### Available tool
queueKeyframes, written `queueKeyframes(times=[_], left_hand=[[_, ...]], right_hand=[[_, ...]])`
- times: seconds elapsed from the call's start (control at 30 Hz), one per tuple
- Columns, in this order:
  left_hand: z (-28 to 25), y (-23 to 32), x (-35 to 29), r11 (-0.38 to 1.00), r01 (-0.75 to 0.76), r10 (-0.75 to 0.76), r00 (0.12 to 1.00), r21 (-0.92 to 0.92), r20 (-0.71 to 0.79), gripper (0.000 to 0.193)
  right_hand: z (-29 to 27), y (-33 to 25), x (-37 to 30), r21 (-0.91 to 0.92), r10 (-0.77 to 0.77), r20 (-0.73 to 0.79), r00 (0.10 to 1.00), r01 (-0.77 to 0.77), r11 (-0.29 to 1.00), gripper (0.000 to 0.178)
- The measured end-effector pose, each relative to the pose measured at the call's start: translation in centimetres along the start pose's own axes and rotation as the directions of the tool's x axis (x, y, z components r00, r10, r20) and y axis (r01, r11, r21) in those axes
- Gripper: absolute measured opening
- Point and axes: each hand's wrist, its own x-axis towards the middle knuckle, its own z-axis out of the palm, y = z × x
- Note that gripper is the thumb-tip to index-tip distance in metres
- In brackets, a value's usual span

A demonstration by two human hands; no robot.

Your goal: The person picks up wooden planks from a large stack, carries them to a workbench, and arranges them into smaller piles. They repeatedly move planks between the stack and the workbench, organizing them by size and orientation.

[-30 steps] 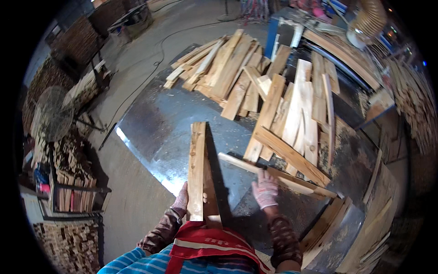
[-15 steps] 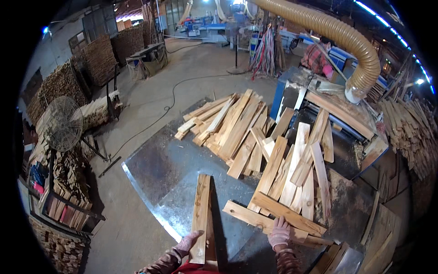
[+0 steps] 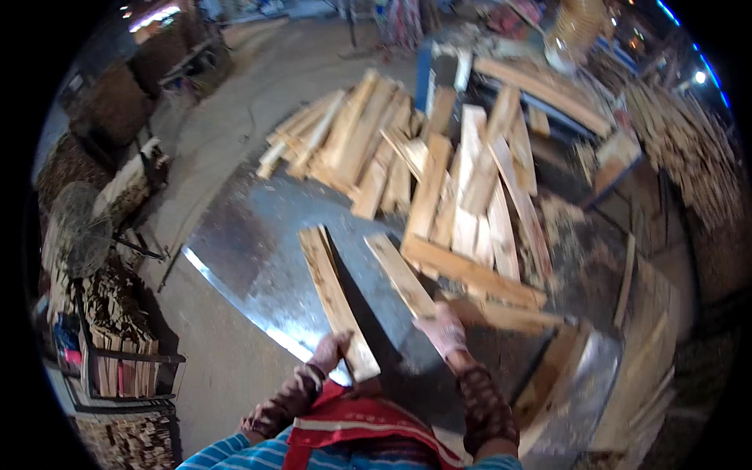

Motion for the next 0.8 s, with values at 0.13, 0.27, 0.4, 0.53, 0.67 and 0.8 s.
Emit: queueKeyframes(times=[0.13,0.27,0.4,0.53,0.67,0.8], left_hand=[[1.4,1.4,1.9,0.993,-0.033,0.026,0.997,-0.111,-0.070,0.034],[1.2,4.9,5.0,0.980,-0.176,0.192,0.955,0.090,-0.227,0.032],[1.3,4.5,7.5,0.571,-0.050,0.324,0.931,0.819,-0.169,0.047],[1.4,-2.7,5.0,0.735,-0.034,0.206,0.963,0.677,-0.176,0.051],[4.1,-4.3,2.5,0.839,-0.163,0.317,0.921,0.519,-0.224,0.036],[3.6,0.5,-1.8,0.832,0.053,0.228,0.875,0.553,-0.427,0.027]], right_hand=[[-0.3,-1.6,-2.5,0.201,0.070,0.124,0.990,-0.095,0.975,0.055],[1.5,2.0,-2.6,0.218,-0.036,0.155,0.987,0.002,0.976,0.042],[3.3,6.5,-3.2,0.146,-0.101,-0.058,0.993,0.109,0.983,0.032],[3.9,5.1,-4.3,0.164,-0.148,-0.180,0.972,0.178,0.970,0.031],[4.8,5.9,-2.8,0.105,-0.159,-0.307,0.938,0.200,0.974,0.027],[6.7,6.1,-5.0,-0.228,-0.104,-0.185,0.977,0.060,0.972,0.051]])
